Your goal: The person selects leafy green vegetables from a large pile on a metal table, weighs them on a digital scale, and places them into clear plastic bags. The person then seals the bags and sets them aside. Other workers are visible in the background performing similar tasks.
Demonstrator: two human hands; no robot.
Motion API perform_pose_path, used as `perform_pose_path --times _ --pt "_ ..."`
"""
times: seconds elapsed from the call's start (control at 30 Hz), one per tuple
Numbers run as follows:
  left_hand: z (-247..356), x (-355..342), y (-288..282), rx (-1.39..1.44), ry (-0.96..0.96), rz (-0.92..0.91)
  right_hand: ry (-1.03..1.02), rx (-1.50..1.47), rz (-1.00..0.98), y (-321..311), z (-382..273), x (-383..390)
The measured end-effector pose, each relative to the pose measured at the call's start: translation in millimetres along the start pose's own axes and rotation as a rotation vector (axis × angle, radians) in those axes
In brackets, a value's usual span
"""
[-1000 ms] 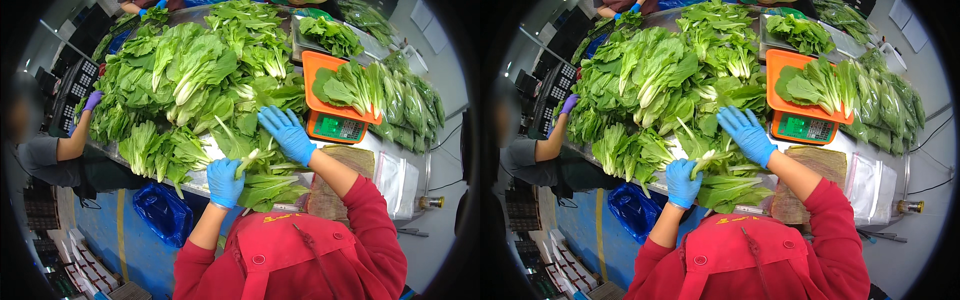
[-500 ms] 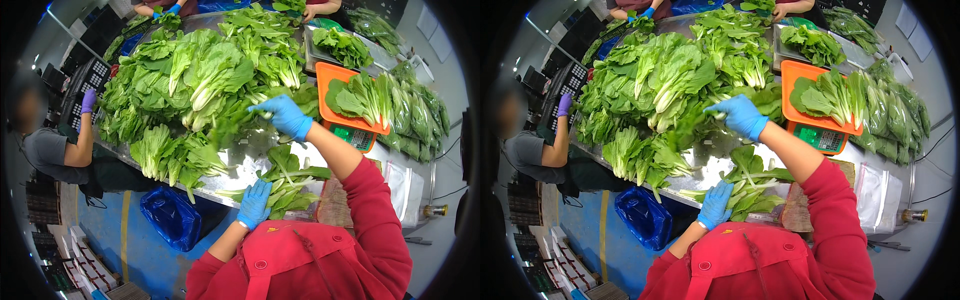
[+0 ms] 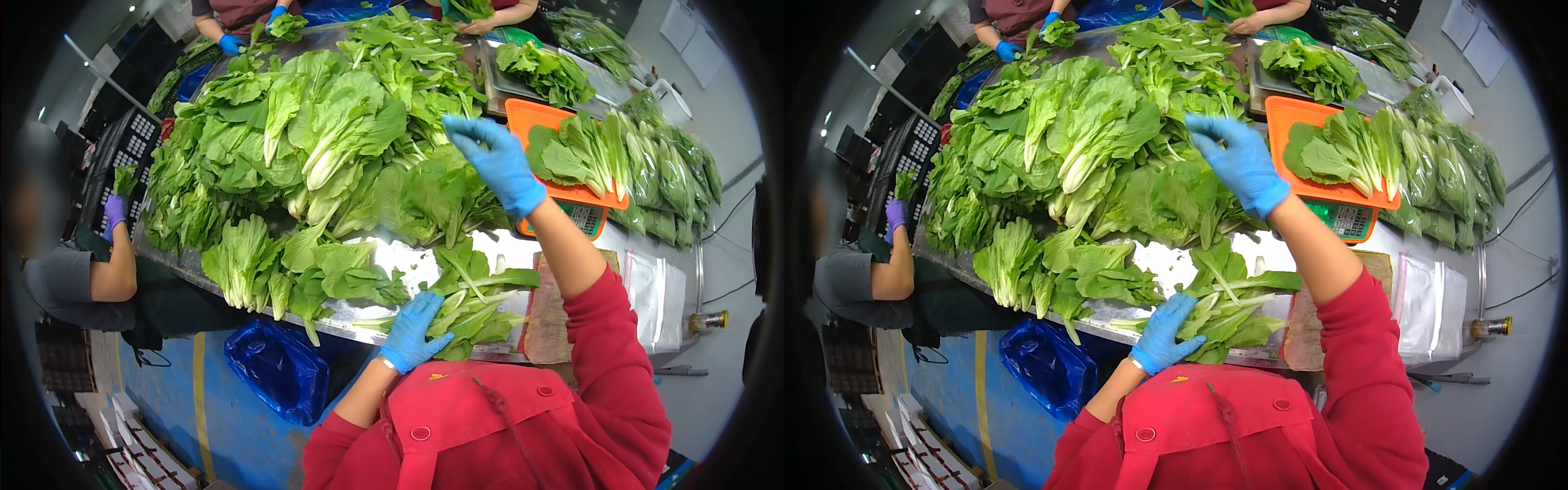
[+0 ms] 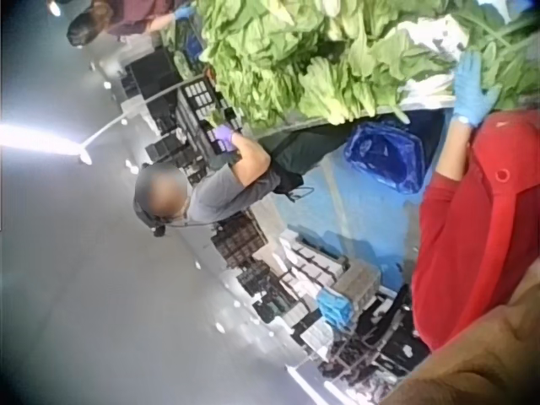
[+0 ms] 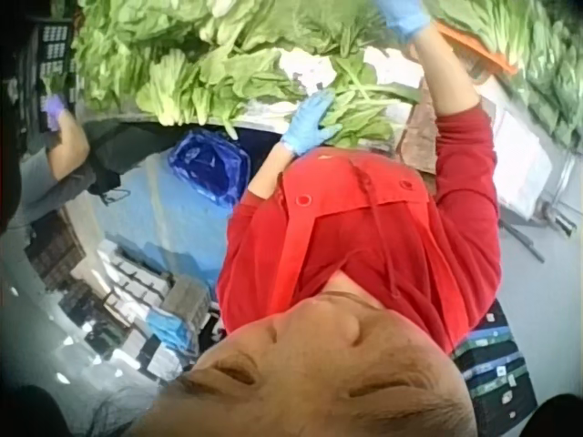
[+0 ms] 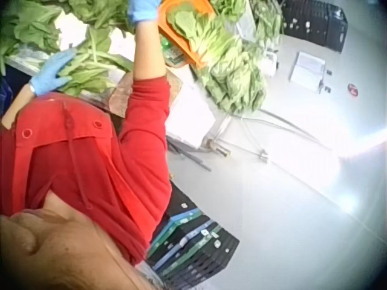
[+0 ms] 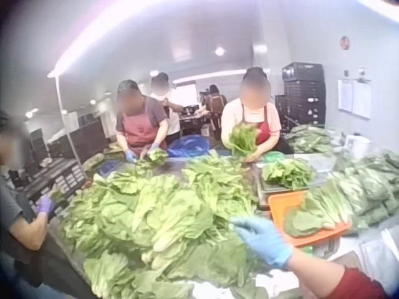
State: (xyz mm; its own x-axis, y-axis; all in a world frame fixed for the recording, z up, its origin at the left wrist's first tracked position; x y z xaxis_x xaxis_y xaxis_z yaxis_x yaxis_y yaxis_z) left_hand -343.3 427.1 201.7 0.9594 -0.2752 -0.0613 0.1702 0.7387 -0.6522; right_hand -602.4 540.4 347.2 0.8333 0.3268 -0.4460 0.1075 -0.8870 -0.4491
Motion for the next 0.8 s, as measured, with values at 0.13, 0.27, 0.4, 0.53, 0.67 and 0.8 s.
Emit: perform_pose_path --times 0.13,0.27,0.4,0.53,0.67,0.8 --pt "4.2 -15.2 0.5 -0.215 0.07 -0.05 0.412 0.136 -0.263 13.5 68.4 90.6" --pt "-0.5 -33.1 11.4 -0.339 0.078 -0.112 0.156 0.62 -0.206 36.2 42.8 140.6" --pt "2.8 -35.1 2.4 -0.212 0.087 -0.126 0.358 0.577 -0.146 59.1 71.8 152.0" --pt "17.6 -27.9 -40.3 0.224 0.091 0.174 0.483 -0.103 -0.013 50.0 77.4 161.9" --pt "-2.6 -23.2 -38.9 0.86 -0.262 0.445 0.548 -0.585 -0.109 48.6 52.1 175.2" --pt "5.1 -32.3 -29.7 1.111 -0.405 0.414 0.556 -0.487 -0.224 53.2 12.9 198.1"
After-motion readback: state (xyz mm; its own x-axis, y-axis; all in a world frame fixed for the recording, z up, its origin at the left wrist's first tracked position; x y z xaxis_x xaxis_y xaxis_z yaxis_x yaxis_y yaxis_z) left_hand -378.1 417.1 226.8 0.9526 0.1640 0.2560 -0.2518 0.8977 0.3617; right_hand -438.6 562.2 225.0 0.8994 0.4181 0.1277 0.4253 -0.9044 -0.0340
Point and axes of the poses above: each hand's wrist, its own x-axis away from the middle knuckle, its own y-axis out of the palm, z = x × y, the point moved 5 cm from there along -x, towards the middle knuckle, and after that the axes turned 3 degrees about x, right-handed, at the moved point
